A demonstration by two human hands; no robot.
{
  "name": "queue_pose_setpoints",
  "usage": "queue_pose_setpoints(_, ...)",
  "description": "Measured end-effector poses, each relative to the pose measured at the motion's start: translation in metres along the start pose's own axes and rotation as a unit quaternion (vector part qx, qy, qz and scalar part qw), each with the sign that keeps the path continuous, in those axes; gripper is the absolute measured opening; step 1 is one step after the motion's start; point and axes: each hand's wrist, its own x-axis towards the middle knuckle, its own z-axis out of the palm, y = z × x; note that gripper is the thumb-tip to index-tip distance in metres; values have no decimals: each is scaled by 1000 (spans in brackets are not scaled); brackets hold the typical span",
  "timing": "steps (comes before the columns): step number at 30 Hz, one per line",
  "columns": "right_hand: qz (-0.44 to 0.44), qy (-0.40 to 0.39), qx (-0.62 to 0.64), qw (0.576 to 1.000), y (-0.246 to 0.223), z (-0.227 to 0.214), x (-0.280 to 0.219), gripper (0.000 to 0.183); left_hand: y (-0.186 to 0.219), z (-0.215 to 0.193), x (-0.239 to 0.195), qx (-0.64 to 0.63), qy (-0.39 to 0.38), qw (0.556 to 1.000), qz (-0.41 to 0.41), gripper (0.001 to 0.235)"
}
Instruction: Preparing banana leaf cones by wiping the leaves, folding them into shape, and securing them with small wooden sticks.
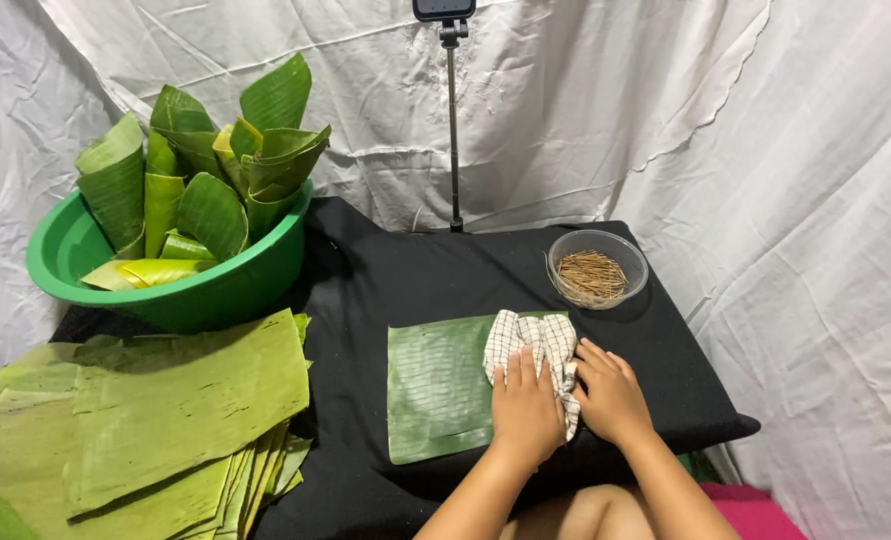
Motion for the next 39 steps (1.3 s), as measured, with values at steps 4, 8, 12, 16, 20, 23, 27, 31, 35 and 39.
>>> queue_pose_setpoints(4,6,-1,8,1000,-1,-3,1,41,-20,-15,-8,-28,-41,999,-5,69)
queue_pose_setpoints(8,10,28,34,999,-10,-9,-1,46,-71,-26,-37,17,-9,998,-65,72)
queue_pose_setpoints(12,14,18,37,999,-11,-11,0,47,-132,-44,-68,108,23,986,-127,71)
queue_pose_setpoints(16,31,-6,45,999,-17,-19,-2,48,-136,-80,-68,44,-87,979,-181,72)
queue_pose_setpoints(20,35,-11,55,998,-20,-22,-3,48,-117,-74,-48,38,-148,972,-176,74)
queue_pose_setpoints(23,29,10,55,998,-15,-15,-2,47,-74,-73,-30,50,-173,976,-122,73)
queue_pose_setpoints(27,6,35,36,999,-5,-4,1,47,-23,0,-8,47,20,998,-20,76)
queue_pose_setpoints(31,7,27,37,999,9,8,2,41,6,-6,18,5,-70,997,-37,75)
queue_pose_setpoints(35,18,20,40,999,5,3,0,46,-6,-29,19,5,-140,989,-45,73)
queue_pose_setpoints(39,31,30,42,998,-2,-1,0,48,-60,-29,-3,41,-94,990,-92,75)
